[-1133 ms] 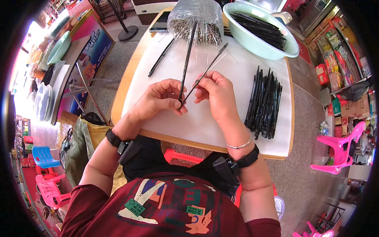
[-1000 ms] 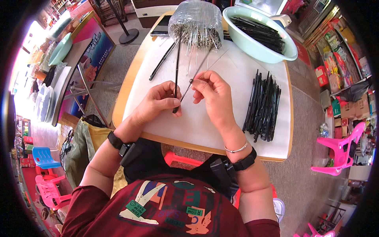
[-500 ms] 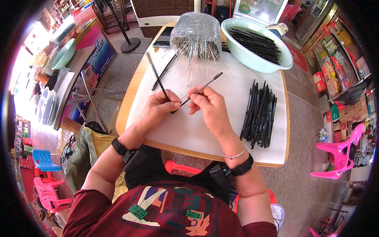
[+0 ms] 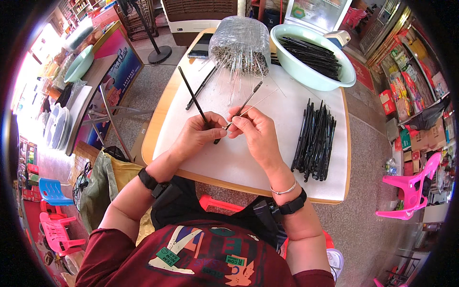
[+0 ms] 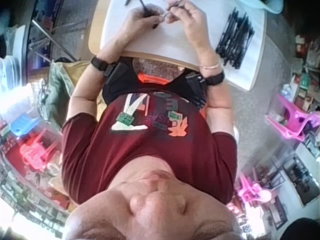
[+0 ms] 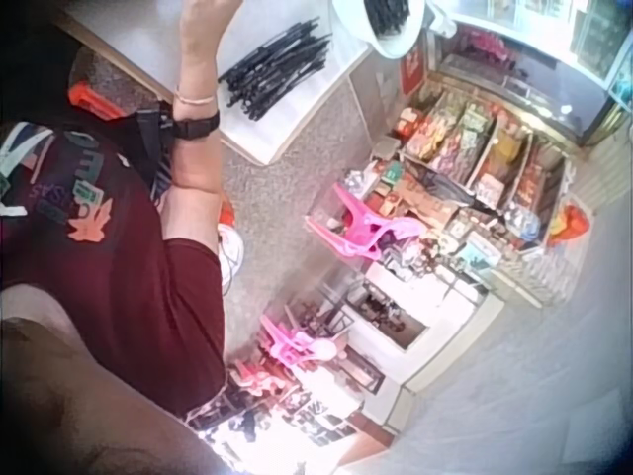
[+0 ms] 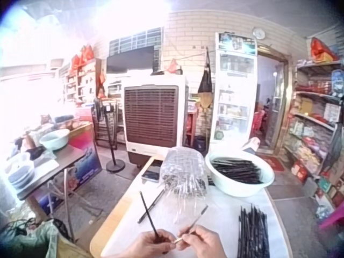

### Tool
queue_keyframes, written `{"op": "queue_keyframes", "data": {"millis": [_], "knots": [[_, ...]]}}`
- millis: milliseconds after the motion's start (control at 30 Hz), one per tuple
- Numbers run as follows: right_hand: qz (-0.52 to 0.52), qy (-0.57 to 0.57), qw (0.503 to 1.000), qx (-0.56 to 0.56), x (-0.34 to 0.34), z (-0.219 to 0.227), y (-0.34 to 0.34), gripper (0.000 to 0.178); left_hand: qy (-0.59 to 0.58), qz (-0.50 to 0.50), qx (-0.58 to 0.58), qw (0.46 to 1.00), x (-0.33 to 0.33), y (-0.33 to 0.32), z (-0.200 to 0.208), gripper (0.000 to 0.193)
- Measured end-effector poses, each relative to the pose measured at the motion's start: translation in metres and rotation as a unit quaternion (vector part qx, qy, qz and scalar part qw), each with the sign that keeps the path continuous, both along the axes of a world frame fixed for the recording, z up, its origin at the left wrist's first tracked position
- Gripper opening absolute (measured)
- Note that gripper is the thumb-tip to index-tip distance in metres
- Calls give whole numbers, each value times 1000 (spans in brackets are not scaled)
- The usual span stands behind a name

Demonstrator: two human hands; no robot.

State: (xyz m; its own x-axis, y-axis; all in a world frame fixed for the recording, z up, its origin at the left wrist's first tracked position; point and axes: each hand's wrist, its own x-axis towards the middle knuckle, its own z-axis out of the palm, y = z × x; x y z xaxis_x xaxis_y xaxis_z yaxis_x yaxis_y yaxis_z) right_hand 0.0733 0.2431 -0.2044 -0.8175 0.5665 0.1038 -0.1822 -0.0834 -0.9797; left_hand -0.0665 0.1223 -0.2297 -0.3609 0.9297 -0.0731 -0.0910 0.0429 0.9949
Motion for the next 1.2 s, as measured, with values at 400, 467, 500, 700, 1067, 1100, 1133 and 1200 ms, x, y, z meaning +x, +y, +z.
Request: {"op": "queue_keyframes", "data": {"millis": [400,467,500,700,1067,1100,1133,1200], "knots": [[-50,-10,989,137,-6,-7,-7,12,47,-12,24,999,2,2,4,13],[-52,-8,991,123,-6,-9,-8,11,38,-15,19,999,2,1,2,12],[-49,-13,991,120,-7,-9,-7,11,29,-19,16,999,2,2,2,11],[-92,-59,989,95,-7,-11,-5,14,23,-43,14,999,8,6,7,17],[-214,-179,930,240,15,12,-18,29,217,-89,54,971,14,1,15,20],[-215,-223,920,239,27,28,-12,32,249,-84,98,960,9,-2,17,20],[-215,-267,909,238,43,45,-5,35,253,-75,95,960,-1,-5,18,20],[-275,-281,842,368,72,45,24,30,352,130,35,926,-27,-6,22,19]]}}
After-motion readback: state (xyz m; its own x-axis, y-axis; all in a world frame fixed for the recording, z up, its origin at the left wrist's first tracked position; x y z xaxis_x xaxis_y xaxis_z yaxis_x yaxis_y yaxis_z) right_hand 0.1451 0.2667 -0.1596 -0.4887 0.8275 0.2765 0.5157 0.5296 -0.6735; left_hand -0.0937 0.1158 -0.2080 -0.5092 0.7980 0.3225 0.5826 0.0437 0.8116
